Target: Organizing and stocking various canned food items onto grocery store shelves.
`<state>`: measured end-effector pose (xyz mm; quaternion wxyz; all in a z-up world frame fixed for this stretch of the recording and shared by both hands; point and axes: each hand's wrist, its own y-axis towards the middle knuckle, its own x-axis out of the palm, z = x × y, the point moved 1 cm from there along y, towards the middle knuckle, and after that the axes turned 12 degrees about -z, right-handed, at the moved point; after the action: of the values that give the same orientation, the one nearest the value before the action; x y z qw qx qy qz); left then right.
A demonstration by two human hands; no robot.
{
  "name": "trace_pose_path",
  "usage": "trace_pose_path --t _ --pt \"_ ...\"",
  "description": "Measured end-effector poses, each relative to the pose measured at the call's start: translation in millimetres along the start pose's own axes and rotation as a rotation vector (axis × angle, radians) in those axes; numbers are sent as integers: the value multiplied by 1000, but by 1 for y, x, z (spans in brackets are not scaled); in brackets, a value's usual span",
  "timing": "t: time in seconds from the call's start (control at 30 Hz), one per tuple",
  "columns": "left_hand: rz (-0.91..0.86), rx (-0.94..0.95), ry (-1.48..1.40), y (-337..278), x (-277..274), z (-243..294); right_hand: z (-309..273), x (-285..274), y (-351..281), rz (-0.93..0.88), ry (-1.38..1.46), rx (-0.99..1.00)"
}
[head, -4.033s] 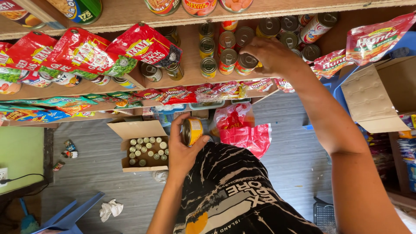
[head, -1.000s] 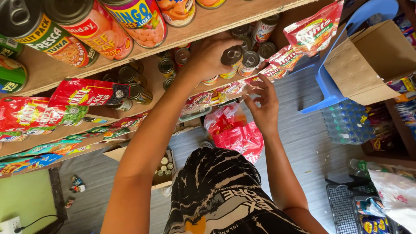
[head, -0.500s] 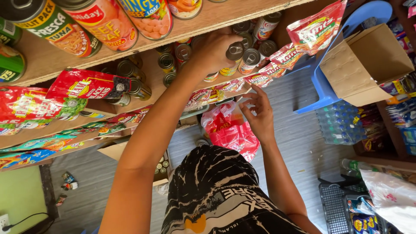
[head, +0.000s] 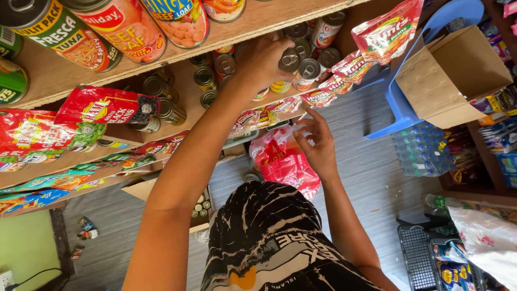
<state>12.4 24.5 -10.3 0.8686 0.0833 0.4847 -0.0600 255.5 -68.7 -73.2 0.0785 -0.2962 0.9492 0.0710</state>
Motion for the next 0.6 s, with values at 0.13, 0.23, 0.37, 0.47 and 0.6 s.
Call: trace_pose_path --t 0.13,0.23,0.37,0.47,0.6 --pt "16 32 -1 1 -1 -10 2 1 -1 -16 16 10" --pt "-77 38 -34 -1 -17 -3 5 1 -1 -21 26 18" --pt "-145 105 18 -1 -22 -2 2 2 -1 -23 22 33" --pt "-136 132 -1 0 -21 -5 1 4 -1 -34 14 37" --pt "-111 106 13 -15 -26 7 5 8 -2 -63 5 6"
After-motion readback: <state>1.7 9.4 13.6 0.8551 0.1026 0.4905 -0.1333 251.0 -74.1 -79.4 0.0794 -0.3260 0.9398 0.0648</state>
